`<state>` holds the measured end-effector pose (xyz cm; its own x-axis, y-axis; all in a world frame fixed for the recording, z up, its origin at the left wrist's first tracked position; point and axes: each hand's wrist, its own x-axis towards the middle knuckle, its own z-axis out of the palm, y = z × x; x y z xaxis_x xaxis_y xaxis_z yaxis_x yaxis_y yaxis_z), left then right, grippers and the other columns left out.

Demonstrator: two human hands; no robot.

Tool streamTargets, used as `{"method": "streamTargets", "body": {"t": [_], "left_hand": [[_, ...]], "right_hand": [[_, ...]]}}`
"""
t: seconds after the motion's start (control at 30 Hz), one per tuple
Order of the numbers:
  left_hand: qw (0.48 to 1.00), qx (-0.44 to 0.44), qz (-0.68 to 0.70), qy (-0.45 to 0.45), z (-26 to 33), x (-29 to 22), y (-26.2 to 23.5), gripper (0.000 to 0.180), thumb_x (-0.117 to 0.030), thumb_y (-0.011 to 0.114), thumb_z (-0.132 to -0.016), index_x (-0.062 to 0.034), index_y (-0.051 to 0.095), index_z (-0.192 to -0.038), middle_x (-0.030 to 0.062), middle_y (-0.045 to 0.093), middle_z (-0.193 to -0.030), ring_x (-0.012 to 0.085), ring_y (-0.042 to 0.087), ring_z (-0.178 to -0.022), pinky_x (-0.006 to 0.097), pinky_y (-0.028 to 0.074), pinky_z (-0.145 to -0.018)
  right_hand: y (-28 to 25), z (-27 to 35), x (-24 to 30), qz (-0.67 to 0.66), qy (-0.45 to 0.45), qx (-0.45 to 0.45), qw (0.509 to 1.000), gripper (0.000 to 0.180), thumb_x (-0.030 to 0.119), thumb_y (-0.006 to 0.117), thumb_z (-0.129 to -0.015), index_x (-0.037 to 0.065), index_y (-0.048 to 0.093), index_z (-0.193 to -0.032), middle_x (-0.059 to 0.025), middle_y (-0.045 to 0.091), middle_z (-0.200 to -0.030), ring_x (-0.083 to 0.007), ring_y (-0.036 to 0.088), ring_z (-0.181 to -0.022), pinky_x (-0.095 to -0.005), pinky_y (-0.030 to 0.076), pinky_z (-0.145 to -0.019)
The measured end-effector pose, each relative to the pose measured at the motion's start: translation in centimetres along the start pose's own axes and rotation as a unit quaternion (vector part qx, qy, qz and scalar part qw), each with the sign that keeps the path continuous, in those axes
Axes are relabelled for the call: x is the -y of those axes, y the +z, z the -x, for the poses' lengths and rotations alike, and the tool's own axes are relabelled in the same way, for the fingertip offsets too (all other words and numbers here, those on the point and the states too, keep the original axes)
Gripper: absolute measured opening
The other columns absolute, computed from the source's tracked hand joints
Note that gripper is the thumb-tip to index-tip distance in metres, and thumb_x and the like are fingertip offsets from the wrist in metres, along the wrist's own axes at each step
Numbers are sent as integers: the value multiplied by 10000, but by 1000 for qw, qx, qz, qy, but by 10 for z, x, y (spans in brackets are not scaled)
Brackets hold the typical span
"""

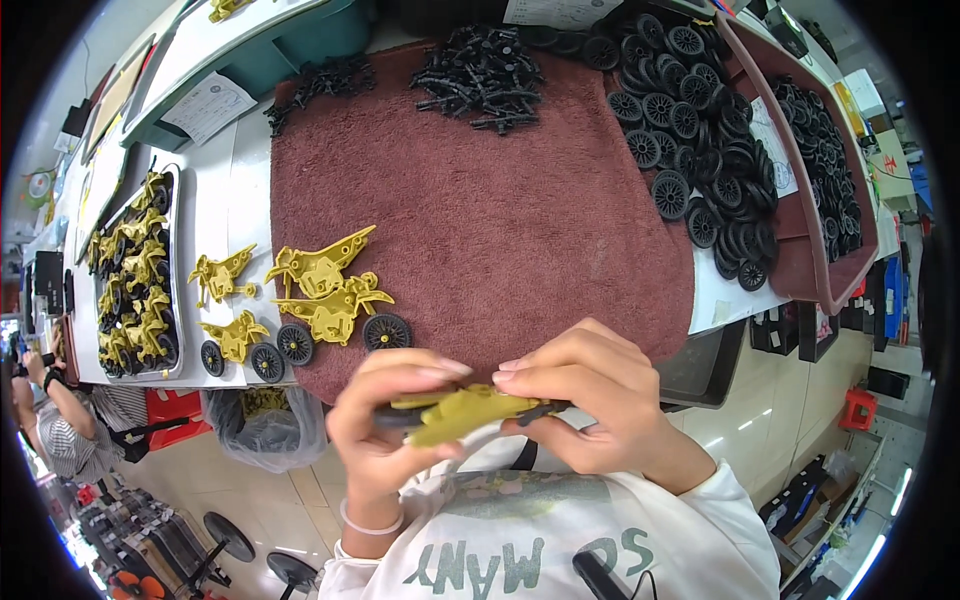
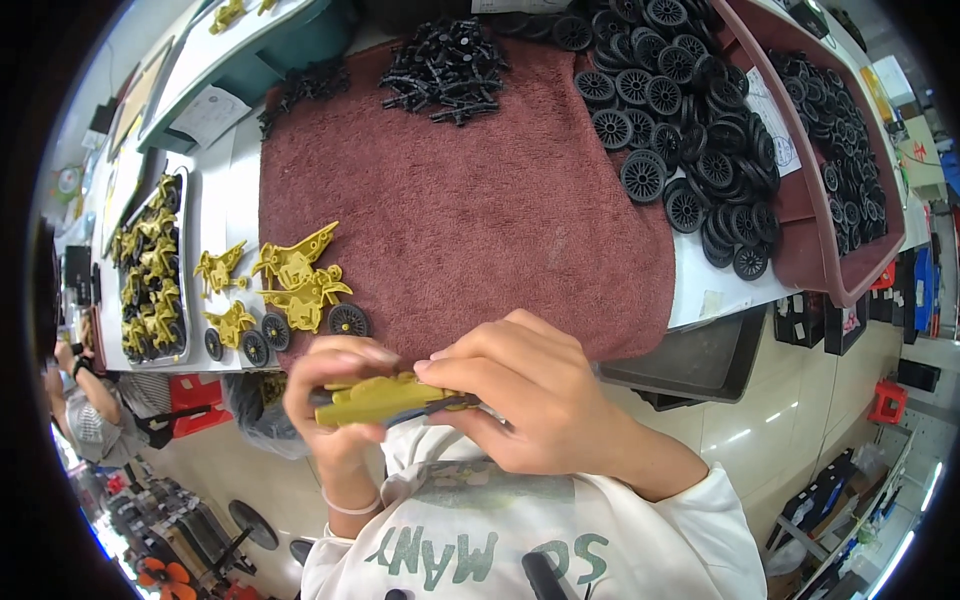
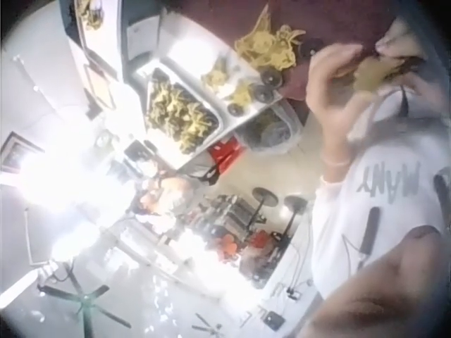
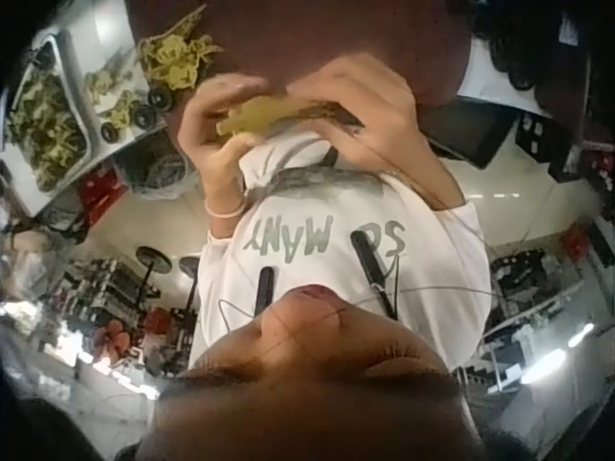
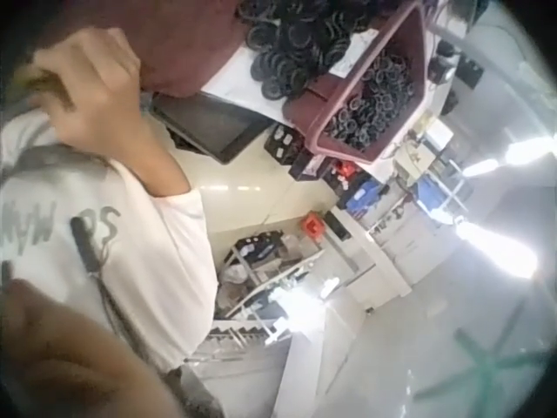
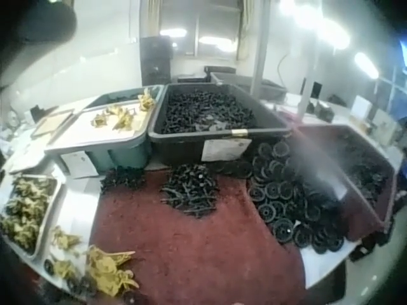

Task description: The person assembles small yellow plastic toy motorcycles by hand, attaching plastic wheels to the toy motorcycle frames.

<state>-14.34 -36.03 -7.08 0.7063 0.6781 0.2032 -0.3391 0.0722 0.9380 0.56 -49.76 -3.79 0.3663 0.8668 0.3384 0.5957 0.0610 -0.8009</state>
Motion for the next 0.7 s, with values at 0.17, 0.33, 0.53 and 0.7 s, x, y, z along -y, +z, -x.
{"method": "streamTargets", "body": {"t": [0.17,0.33,0.53,0.7], "left_hand": [[992,64,-98,49,-9,-5,-18,476,-122,886,-653,36,654,-1037,206,688,-978,290,693,-929,366,554,-806],[998,19,-48,44,-7,-7,-18,378,-43,854,-685,44,663,-999,220,695,-968,287,707,-895,355,571,-779],[998,38,-36,26,-9,-19,-30,337,32,819,-699,61,670,-1000,219,700,-976,288,705,-933,360,572,-820],[987,-130,3,98,-29,-59,-75,317,-25,821,-684,38,659,-948,160,679,-889,268,699,-843,350,563,-758]], "right_hand": [[8,-8,-6,-41,-15,-18,999,417,118,855,-650,46,687,-1025,-81,676,-926,-222,640,-780,-327,448,-668],[14,-15,-10,-129,-14,-55,990,402,169,859,-678,45,691,-1022,-82,691,-918,-219,649,-804,-331,439,-700],[27,-22,-4,-79,-55,-43,994,412,265,860,-702,33,686,-995,-83,710,-888,-223,657,-813,-332,447,-743],[47,-36,11,-160,-9,-82,984,560,357,835,-741,14,614,-1124,-140,680,-1061,-281,636,-943,-392,467,-880]]}}
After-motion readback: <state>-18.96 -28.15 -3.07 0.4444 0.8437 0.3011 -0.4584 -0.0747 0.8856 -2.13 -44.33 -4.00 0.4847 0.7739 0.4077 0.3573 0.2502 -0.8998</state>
